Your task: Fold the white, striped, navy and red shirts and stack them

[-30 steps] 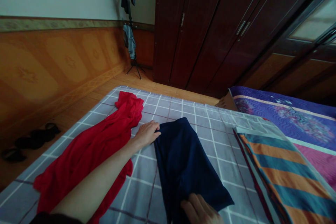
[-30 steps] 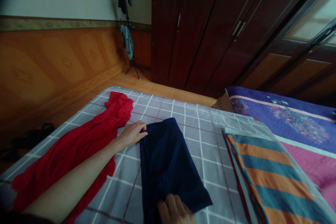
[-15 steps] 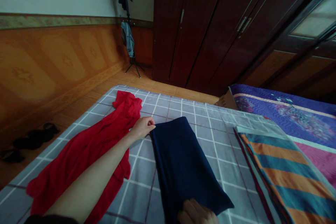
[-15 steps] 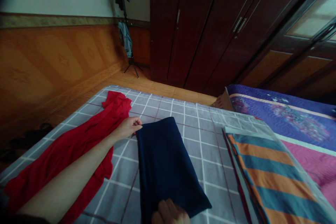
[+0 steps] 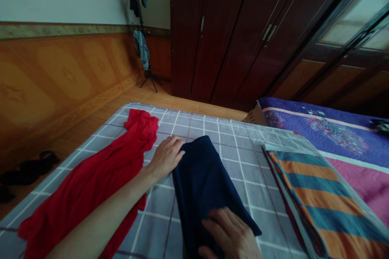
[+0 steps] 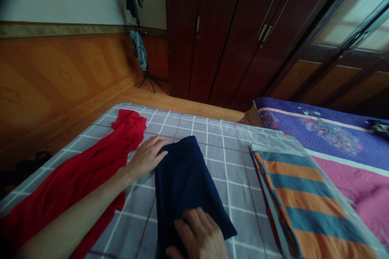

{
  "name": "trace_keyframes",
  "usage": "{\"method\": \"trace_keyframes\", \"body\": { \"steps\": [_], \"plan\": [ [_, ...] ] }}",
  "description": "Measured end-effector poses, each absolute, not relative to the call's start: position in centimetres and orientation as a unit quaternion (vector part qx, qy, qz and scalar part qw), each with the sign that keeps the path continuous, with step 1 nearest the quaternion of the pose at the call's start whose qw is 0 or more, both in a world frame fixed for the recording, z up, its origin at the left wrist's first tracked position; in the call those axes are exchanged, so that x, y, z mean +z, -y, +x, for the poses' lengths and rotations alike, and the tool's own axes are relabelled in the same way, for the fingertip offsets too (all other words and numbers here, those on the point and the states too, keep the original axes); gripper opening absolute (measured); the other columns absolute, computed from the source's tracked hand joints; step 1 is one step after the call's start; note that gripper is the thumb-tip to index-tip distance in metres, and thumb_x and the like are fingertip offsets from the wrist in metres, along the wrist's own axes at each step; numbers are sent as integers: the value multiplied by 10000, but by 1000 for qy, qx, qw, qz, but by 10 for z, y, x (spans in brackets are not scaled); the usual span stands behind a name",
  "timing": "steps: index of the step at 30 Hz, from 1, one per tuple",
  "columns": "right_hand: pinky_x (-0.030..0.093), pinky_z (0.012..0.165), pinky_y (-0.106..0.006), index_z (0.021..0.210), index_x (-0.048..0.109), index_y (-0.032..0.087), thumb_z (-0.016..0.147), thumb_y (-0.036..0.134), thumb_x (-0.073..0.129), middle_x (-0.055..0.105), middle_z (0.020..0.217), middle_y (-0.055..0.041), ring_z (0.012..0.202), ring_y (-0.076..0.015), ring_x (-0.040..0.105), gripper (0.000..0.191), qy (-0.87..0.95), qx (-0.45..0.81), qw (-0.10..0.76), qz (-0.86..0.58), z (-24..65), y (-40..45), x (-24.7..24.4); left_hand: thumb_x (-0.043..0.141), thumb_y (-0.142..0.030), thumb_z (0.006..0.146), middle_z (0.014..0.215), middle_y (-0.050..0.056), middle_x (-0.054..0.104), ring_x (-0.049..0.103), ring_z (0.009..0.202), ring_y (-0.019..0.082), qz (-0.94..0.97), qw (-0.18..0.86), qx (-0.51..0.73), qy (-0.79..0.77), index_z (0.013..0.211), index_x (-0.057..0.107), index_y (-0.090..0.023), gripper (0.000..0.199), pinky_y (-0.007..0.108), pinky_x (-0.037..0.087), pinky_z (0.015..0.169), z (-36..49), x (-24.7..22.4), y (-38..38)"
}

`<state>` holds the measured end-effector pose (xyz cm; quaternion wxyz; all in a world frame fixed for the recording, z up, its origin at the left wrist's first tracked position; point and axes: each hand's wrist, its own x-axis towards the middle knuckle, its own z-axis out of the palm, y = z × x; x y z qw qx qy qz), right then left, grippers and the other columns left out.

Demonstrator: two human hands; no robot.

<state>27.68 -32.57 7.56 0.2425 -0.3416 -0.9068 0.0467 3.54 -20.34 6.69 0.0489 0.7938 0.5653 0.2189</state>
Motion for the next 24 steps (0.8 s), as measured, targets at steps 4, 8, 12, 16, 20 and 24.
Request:
{"method": "trace_keyframes", "body": {
  "steps": [4, 8, 12, 16, 20, 24],
  "plan": [
    [504, 866, -390, 1144, 589, 160, 868, 493, 509, 616, 1182, -145, 1101, -283, 565, 439, 933, 5, 217, -287, 271, 315, 75, 517, -256, 903, 1285, 58, 541, 461, 1215, 203, 870, 58, 219, -438, 1212, 527, -195, 316, 347, 357, 1035, 80, 78, 220],
    [444, 964, -401, 1287, 493, 117, 881, 541, 459, 503, 1338, -172, 1248, -301, 446, 588, 968, -26, 137, -207, 258, 312, 55, 453, -378, 936, 1467, 45, 372, 247, 1382, 218, 916, 67, 165, -360, 1373, 380, -214, 472, 418, 212, 1128, 114, 62, 215],
    [421, 983, -359, 1239, 531, 161, 930, 337, 457, 572, 1280, -105, 1196, -251, 506, 363, 955, -120, 180, -201, 249, 317, 27, 402, -528, 922, 1532, 44, 222, 99, 1421, 229, 916, 83, 121, -375, 1462, 198, -222, 653, 469, 99, 1149, 121, 37, 204],
    [339, 1049, -409, 1200, 549, 184, 913, 339, 497, 627, 1198, -92, 1151, -245, 544, 330, 931, -170, 249, -207, 242, 321, 4, 384, -574, 905, 1549, 50, 140, 32, 1423, 264, 907, 97, 82, -401, 1475, 159, -223, 706, 490, 80, 1143, 119, 25, 201],
    [283, 1085, -424, 1180, 550, 209, 912, 326, 498, 648, 1160, -82, 1104, -227, 581, 298, 919, -174, 269, -229, 238, 322, -6, 367, -597, 900, 1556, 56, 85, -7, 1420, 283, 900, 107, 63, -417, 1479, 150, -230, 719, 489, 62, 1143, 118, 25, 198],
    [313, 1065, -458, 1232, 513, 197, 916, 320, 493, 602, 1228, -129, 1136, -251, 560, 339, 936, -150, 235, -214, 240, 322, -9, 299, -636, 899, 1554, 72, 91, -6, 1419, 288, 896, 137, 52, -419, 1479, 155, -233, 721, 503, 66, 1138, 120, 30, 199]
  ]
}}
